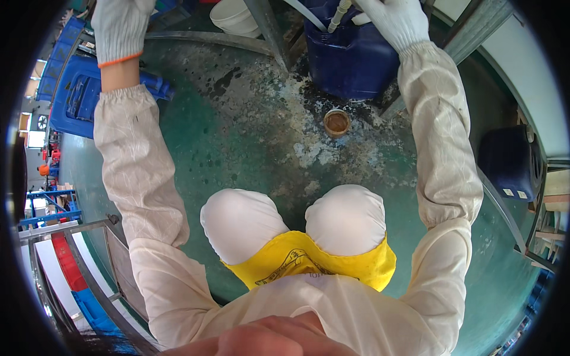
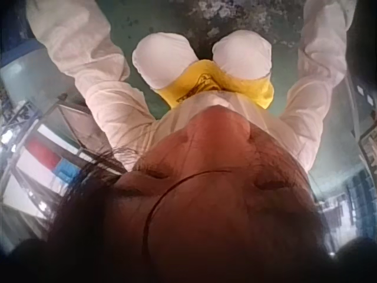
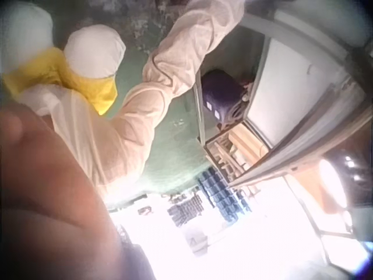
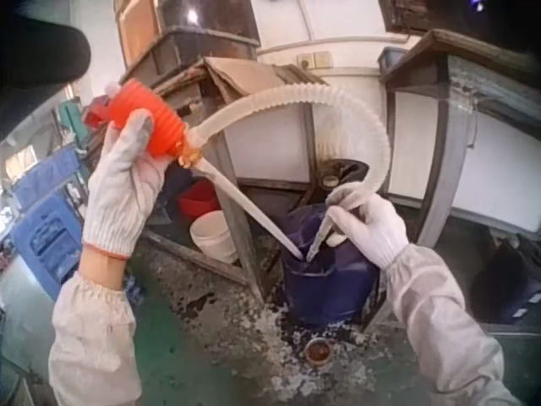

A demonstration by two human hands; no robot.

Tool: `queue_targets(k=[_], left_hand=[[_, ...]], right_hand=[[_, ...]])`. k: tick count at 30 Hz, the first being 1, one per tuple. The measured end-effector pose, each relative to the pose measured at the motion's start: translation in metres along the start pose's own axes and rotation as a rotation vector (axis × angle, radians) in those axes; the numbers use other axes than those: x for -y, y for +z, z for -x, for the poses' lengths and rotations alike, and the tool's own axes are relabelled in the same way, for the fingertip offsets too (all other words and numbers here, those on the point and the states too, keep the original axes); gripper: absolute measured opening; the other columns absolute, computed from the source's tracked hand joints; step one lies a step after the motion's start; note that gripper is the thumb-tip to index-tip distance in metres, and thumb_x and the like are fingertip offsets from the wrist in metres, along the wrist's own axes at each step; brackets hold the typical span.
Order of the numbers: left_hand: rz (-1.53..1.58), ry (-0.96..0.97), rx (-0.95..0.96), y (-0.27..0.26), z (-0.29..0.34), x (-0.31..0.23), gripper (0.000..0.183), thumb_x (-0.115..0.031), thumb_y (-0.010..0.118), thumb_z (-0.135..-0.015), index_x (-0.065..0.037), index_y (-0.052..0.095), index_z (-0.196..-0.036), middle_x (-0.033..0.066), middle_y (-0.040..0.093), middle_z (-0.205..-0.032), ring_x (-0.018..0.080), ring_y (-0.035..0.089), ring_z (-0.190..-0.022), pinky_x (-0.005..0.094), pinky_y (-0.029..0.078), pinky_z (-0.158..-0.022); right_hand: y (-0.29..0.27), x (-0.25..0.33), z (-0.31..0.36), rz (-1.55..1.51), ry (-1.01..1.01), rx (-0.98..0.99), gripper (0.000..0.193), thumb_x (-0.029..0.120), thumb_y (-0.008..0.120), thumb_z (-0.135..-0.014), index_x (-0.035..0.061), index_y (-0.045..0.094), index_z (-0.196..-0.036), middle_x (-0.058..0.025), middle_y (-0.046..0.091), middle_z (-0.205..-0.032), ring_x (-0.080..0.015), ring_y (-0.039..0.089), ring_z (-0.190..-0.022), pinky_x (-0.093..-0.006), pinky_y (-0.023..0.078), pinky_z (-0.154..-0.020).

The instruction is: Siphoning liquid from a large blue drum into a small container using a manual siphon pump.

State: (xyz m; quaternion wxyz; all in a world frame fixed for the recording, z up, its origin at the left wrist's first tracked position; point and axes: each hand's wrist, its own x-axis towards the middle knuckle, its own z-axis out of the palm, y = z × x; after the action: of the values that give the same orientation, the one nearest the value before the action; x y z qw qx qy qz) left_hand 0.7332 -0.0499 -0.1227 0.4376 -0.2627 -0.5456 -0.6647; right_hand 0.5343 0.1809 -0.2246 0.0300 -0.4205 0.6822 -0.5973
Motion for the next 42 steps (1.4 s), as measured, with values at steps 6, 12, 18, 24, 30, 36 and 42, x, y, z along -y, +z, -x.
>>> queue_targets(k=[6,12,18,24,30,36,42], left_hand=[[0.019,-0.004,-0.124,-0.035,0.007,-0.011,0.038,-0.005,0.067,-0.095,-0.007,0.055,-0.131,0.0089,0.063,-0.122,0.0216,0.062,-0.112,0.0403,0.050,-0.105],[0.038,0.021,-0.181,-0.042,0.010,-0.010,0.037,-0.005,0.065,-0.096,-0.007,0.055,-0.132,0.0081,0.063,-0.121,0.0222,0.061,-0.113,0.0417,0.050,-0.104],[0.009,0.046,-0.189,-0.060,0.017,-0.009,0.036,-0.006,0.066,-0.096,-0.007,0.055,-0.130,0.0079,0.063,-0.117,0.0227,0.061,-0.109,0.0428,0.051,-0.102],[-0.003,0.059,-0.476,-0.084,0.048,-0.003,0.051,0.005,0.071,-0.088,-0.012,0.047,-0.130,0.0063,0.058,-0.119,0.0251,0.059,-0.112,0.0546,0.052,-0.095],[-0.114,0.063,-0.555,-0.083,0.076,-0.005,0.057,0.003,0.074,-0.085,-0.014,0.043,-0.129,0.0063,0.055,-0.116,0.0245,0.059,-0.106,0.0572,0.054,-0.092],[-0.177,0.078,-0.435,-0.062,0.057,-0.024,0.052,0.000,0.075,-0.087,-0.012,0.047,-0.129,0.0075,0.055,-0.118,0.0248,0.058,-0.110,0.0514,0.054,-0.097],[-0.155,0.103,-0.498,-0.053,0.053,-0.025,0.028,0.004,0.071,-0.089,-0.009,0.055,-0.109,0.0057,0.060,-0.107,0.0253,0.061,-0.104,0.0561,0.049,-0.101]], right_hand=[[0.009,0.035,-0.014,0.219,0.044,0.143,0.023,0.013,0.065,-0.092,-0.0006,0.062,-0.112,-0.0105,0.070,-0.086,-0.0167,0.070,-0.072,-0.0289,0.059,-0.059],[0.011,0.035,-0.019,0.264,0.059,0.173,0.024,0.014,0.065,-0.092,0.0007,0.063,-0.112,-0.0091,0.070,-0.084,-0.0153,0.069,-0.070,-0.0283,0.058,-0.060],[0.017,0.025,-0.017,0.305,0.096,0.167,0.023,0.015,0.066,-0.092,0.0027,0.064,-0.111,-0.0076,0.071,-0.086,-0.0142,0.068,-0.069,-0.0288,0.056,-0.062],[0.013,-0.021,-0.025,0.450,-0.156,0.085,0.029,0.024,0.070,-0.090,0.0066,0.064,-0.112,-0.0118,0.071,-0.081,-0.0183,0.071,-0.070,-0.0312,0.054,-0.063],[0.010,0.030,-0.015,0.336,0.050,0.115,0.027,0.024,0.069,-0.091,0.0061,0.064,-0.111,-0.0108,0.070,-0.079,-0.0181,0.068,-0.062,-0.0325,0.052,-0.059],[0.010,0.041,-0.014,0.324,0.080,0.111,0.026,0.024,0.069,-0.091,0.0064,0.064,-0.109,-0.0115,0.070,-0.078,-0.0212,0.068,-0.064,-0.0347,0.052,-0.061],[0.017,-0.009,-0.018,0.466,-0.071,0.109,0.027,0.027,0.070,-0.088,0.0077,0.064,-0.107,-0.0167,0.070,-0.088,-0.0336,0.069,-0.082,-0.0410,0.053,-0.072]])
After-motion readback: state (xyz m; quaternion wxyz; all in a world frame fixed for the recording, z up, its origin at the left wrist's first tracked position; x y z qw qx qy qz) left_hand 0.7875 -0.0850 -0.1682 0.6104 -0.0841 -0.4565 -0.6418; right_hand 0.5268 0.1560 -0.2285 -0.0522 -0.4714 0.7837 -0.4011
